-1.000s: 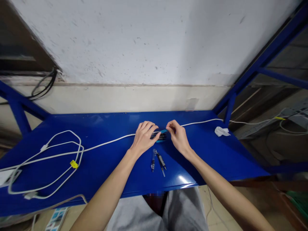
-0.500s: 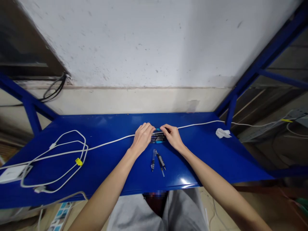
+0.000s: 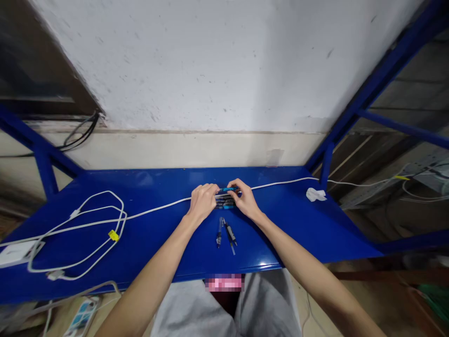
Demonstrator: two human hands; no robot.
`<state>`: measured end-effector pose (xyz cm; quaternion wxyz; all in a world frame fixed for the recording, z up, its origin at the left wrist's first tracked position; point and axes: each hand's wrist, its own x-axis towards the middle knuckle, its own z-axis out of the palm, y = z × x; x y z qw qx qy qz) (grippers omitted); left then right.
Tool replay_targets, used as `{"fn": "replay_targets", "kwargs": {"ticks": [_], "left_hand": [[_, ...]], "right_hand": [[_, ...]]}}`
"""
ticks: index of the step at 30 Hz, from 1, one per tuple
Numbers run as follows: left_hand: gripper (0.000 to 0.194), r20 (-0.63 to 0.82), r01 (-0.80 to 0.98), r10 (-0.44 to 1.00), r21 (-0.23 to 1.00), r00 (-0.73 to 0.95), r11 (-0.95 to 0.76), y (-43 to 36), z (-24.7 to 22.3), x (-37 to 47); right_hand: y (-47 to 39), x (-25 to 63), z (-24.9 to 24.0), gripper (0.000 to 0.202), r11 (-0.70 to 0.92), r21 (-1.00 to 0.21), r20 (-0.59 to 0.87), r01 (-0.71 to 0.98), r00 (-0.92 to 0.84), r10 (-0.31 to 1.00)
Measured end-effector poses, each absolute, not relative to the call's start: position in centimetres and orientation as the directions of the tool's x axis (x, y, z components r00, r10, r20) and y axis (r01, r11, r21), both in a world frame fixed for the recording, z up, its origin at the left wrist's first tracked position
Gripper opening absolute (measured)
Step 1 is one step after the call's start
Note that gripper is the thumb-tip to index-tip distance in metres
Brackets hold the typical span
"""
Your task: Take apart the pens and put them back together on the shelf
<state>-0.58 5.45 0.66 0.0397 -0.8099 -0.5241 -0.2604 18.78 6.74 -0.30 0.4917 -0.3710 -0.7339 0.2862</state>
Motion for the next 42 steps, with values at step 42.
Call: {"fn": "replay_targets", "kwargs": {"ticks": [42], "left_hand": [[0.028, 0.453, 0.856, 0.792, 0.110, 0.409, -0.504, 5.8, 0.6, -0.3]], "right_hand": [[7.2, 18.6, -0.4, 0.017, 0.656, -0.500, 0.558, 0.565, -0.369, 0.743]]}}
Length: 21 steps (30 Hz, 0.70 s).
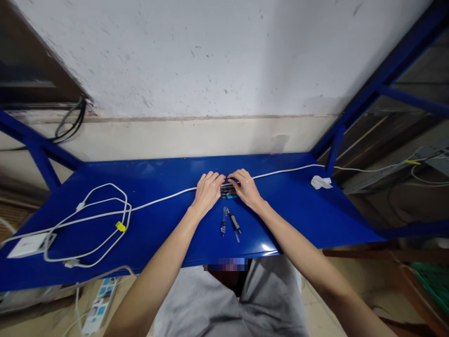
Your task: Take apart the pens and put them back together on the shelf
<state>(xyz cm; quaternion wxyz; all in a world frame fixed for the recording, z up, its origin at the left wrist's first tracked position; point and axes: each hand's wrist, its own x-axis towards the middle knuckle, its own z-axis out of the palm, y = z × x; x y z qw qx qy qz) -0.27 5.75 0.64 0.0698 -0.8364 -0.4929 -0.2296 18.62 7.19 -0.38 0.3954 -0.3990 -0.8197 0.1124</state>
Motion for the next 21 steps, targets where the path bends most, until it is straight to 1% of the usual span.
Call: {"fn": "replay_targets", "kwargs": {"ticks": [3, 8, 12, 15, 18, 21], "left_hand": [[0.024, 0.430, 0.877, 0.820, 0.115, 0.379, -0.466, 5.9, 0.6, -0.3], [0.025, 0.386, 0.879, 0.841, 0.137, 0.378, -0.457, 6.0, 0.6, -0.6], [0.027, 0.387, 0.895, 0.869, 0.190, 0.310, -0.404, 6.2, 0.9, -1.6], [0.028, 0.413, 0.906, 0.879, 0.231, 0.239, -0.355, 6.5, 1.0, -2.4], [0.029, 0.425, 0.904, 0.880, 0.257, 0.211, -0.341, 6.8, 1.0, -2.6], [0.028, 0.426, 0.902, 0.880, 0.264, 0.209, -0.342, 6.9, 0.9, -2.5]], "right_hand": [[7.3, 19.0, -0.4, 0.018, 0.622, -0.525, 0.546, 0.581, -0.331, 0.770], [7.5, 20.3, -0.5, 0.018, 0.582, -0.573, 0.528, 0.577, -0.283, 0.801], [7.7, 21.7, -0.4, 0.019, 0.522, -0.651, 0.539, 0.551, -0.148, 0.829], [7.5, 22.1, 0.0, 0.023, 0.462, -0.707, 0.509, 0.535, -0.069, 0.858], [6.7, 21.4, 0.5, 0.032, 0.414, -0.725, 0.436, 0.551, -0.097, 0.894], [5.7, 20.1, 1.1, 0.043, 0.413, -0.705, 0.350, 0.576, -0.224, 0.910]]}}
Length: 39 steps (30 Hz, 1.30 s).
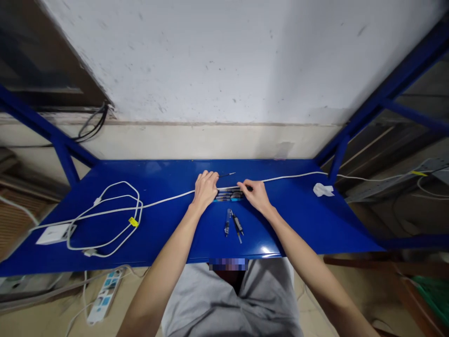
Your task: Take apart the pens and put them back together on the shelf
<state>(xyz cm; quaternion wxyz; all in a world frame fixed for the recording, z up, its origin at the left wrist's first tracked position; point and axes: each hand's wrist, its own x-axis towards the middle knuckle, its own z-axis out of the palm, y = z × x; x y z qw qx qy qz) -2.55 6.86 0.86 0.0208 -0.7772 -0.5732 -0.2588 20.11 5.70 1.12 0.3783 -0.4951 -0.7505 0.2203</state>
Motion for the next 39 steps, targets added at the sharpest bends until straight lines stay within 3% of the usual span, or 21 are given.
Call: {"fn": "replay_targets", "kwargs": {"ticks": [4, 7, 12, 24, 31, 36, 39], "left_hand": [[0.029, 0.443, 0.901, 0.879, 0.286, 0.177, -0.326, 6.8, 0.8, -2.8], [0.029, 0.451, 0.898, 0.878, 0.301, 0.164, -0.322, 6.8, 0.9, -3.1], [0.026, 0.447, 0.885, 0.868, 0.286, 0.216, -0.368, 6.9, 0.9, -2.9], [0.025, 0.434, 0.872, 0.865, 0.287, 0.250, -0.396, 7.0, 0.6, -2.7], [0.026, 0.421, 0.870, 0.873, 0.300, 0.248, -0.392, 7.0, 0.5, -2.6], [0.026, 0.417, 0.864, 0.873, 0.309, 0.254, -0.399, 6.9, 0.5, -2.7], [0.026, 0.413, 0.857, 0.866, 0.297, 0.283, -0.422, 6.9, 0.4, -2.7]], "right_hand": [[4.6, 18.7, 1.9, 0.038, 0.462, -0.806, 0.241, 0.369, -0.510, 0.826], [4.1, 18.3, 2.3, 0.030, 0.346, -0.914, 0.146, 0.212, -0.623, 0.768], [3.9, 18.5, 2.5, 0.037, 0.197, -0.964, -0.002, 0.177, -0.749, 0.663], [4.3, 19.3, 3.1, 0.031, 0.242, -0.950, -0.024, 0.196, -0.821, 0.570], [4.6, 19.0, 2.2, 0.027, 0.435, -0.868, 0.064, 0.238, -0.815, 0.575], [4.6, 19.3, 2.3, 0.026, 0.363, -0.900, -0.006, 0.242, -0.839, 0.544], [4.6, 19.9, 2.7, 0.024, 0.312, -0.923, 0.004, 0.224, -0.808, 0.589]]}}
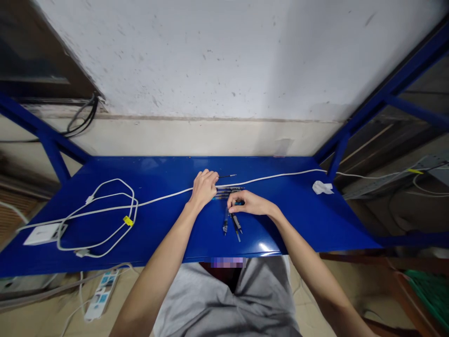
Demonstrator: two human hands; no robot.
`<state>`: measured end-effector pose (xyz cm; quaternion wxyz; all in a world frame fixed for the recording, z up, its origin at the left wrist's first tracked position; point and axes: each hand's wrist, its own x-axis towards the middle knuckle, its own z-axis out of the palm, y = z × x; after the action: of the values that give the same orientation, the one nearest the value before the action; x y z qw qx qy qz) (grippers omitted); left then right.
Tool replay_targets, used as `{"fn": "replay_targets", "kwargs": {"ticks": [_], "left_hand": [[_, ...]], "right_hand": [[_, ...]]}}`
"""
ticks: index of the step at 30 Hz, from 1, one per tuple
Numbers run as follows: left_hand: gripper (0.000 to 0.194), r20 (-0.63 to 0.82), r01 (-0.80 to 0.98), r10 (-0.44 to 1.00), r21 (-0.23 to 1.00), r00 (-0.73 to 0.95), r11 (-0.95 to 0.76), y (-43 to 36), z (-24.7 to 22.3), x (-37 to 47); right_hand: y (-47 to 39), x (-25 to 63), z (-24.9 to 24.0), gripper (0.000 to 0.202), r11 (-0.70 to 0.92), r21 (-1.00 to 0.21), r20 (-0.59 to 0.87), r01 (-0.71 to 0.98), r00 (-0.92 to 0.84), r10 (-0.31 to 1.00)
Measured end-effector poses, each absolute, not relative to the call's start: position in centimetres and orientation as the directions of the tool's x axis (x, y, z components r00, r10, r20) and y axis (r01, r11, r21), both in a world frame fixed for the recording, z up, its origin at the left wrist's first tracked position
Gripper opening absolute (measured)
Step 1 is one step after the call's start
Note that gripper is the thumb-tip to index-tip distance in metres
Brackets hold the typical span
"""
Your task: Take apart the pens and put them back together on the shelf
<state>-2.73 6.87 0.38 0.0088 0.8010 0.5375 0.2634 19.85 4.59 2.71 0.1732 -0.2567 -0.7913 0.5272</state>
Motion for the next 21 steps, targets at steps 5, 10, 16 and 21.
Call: {"fn": "replay_targets", "kwargs": {"ticks": [5, 10, 16, 21], "left_hand": [[0.026, 0.417, 0.848, 0.847, 0.264, 0.329, -0.460, 6.8, 0.3, -2.6], [0.027, 0.417, 0.840, 0.838, 0.252, 0.354, -0.480, 6.7, 0.6, -2.3], [0.027, 0.435, 0.778, 0.793, 0.271, 0.427, -0.567, 6.5, 0.5, -2.2], [0.029, 0.432, 0.730, 0.766, 0.293, 0.475, -0.618, 6.5, 0.4, -2.1]], "right_hand": [[2.9, 20.8, 2.9, 0.007, 0.181, -0.915, -0.082, 0.360, -0.608, 0.790], [0.3, 20.7, 3.5, 0.023, 0.335, -0.676, -0.028, 0.657, -0.477, 0.879], [0.3, 19.3, 4.7, 0.017, 0.283, -0.578, -0.141, 0.766, -0.435, 0.890], [0.8, 19.0, 5.2, 0.012, 0.254, -0.565, -0.214, 0.785, -0.436, 0.874]]}}
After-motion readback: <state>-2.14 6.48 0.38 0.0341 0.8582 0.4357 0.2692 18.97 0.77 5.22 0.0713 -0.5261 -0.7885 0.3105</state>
